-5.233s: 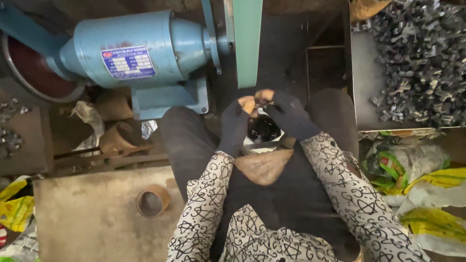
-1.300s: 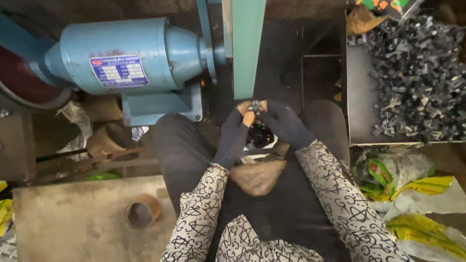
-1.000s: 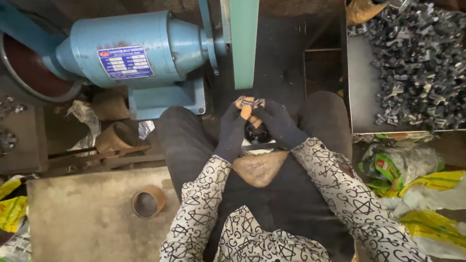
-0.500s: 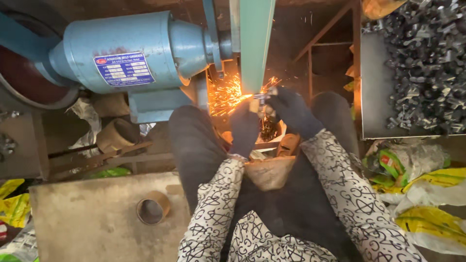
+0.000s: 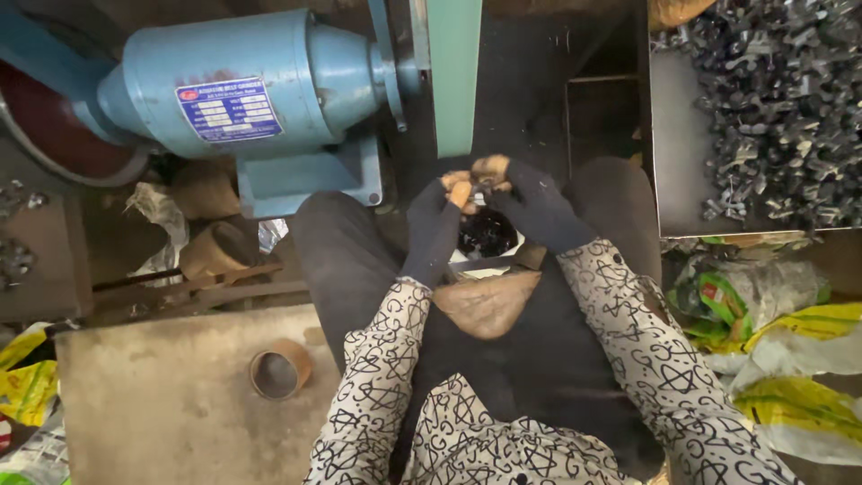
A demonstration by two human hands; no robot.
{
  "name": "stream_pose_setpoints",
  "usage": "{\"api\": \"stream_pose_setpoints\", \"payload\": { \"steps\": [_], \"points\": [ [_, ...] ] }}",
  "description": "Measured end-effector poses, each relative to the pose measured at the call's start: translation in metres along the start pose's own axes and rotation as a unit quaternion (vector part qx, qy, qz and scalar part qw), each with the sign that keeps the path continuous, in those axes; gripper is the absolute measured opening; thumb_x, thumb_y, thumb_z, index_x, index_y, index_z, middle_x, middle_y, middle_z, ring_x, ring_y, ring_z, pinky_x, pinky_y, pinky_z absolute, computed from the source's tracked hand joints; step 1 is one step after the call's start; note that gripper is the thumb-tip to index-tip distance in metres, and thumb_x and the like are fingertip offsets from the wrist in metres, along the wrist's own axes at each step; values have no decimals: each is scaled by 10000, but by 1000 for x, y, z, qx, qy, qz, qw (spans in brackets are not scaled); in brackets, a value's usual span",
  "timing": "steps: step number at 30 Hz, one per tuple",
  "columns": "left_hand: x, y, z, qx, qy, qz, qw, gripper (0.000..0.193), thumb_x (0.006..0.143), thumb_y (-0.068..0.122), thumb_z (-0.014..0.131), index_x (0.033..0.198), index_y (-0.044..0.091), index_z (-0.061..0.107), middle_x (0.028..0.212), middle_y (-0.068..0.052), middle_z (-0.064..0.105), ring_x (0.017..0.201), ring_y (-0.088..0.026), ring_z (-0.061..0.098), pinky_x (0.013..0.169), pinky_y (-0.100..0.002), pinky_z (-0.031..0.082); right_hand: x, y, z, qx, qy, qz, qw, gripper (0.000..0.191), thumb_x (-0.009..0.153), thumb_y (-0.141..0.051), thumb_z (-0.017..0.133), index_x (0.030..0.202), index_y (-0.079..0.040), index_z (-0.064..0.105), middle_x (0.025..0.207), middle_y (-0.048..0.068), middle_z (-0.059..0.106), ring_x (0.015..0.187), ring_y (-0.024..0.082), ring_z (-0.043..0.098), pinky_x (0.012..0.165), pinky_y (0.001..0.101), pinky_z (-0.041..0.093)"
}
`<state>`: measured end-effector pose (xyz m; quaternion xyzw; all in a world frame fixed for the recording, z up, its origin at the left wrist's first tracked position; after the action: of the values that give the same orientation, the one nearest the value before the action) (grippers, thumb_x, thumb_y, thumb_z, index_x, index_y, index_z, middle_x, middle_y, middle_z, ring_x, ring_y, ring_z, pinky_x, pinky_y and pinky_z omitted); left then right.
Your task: The person sits on the floor at a belt grinder and holds small metal fastener parts against the running abrasive belt, producing sparks as edges are ground. They periodically place finished parts onto a tray holding a pile of similar parts and pick up new raw parts from a container to continue grinding.
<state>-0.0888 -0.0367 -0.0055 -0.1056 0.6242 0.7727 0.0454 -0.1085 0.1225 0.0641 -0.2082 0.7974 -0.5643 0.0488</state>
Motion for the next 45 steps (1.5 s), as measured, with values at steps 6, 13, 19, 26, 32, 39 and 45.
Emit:
{"api": "stream_pose_setpoints", "payload": {
  "steps": [6,13,19,26,32,39,45],
  "points": [
    [-18,27,-9,168,31,113,979,338,983,117,667,1300,1,669,1169,-130,757,1011,-170,729,895,-300,570,-5,20,30,75,-70,188,977,236,1016,-181,597,1134,7,676,923,47,753,840,130,706,758,299,563],
    [5,24,-16,182,106,80,974,245,958,124,599,1157,15,690,974,-147,734,861,-210,729,787,-345,562,23,35,35,96,17,125,987,256,1058,-192,558,1130,6,704,916,57,733,824,117,647,728,314,538],
    [22,24,-11,276,109,122,947,224,1000,198,605,1088,28,722,927,-181,715,855,-277,698,764,-409,525,24,68,42,113,28,267,957,228,1048,-202,597,1050,13,672,832,66,692,709,126,642,623,335,532],
    [25,-16,-6,145,101,96,980,262,988,208,576,1054,-29,669,880,-162,695,784,-231,686,730,-376,551,22,72,25,201,81,230,949,223,1020,-216,589,1082,-30,695,875,15,707,762,78,636,656,280,513],
    [33,-41,6,-79,36,-2,996,247,972,210,650,1014,-34,646,874,-163,674,708,-189,588,635,-432,540,12,57,3,19,55,239,969,225,979,-242,623,1063,-41,682,851,73,721,766,149,677,667,331,541],
    [5,-33,39,386,-208,95,894,419,935,363,675,1163,11,664,1038,-244,703,965,-440,667,787,-513,508,17,17,-168,-446,210,31,870,274,923,-206,737,1131,-37,681,1048,213,658,963,414,633,819,510,505],
    [19,-56,51,478,-225,-50,847,470,913,445,632,1246,114,652,1094,-189,728,1031,-393,682,869,-490,523,80,73,-262,-583,208,-38,784,217,804,-157,731,1000,-81,677,977,173,649,939,424,618,804,535,481]
  ]
}}
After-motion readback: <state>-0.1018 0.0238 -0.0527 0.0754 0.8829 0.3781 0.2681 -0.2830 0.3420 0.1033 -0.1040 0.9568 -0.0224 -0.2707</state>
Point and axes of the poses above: each hand's wrist, its own x-axis towards the middle knuckle, its own z-axis out of the palm, y = z × x, the point moved 8 cm from there along x, towards the middle knuckle
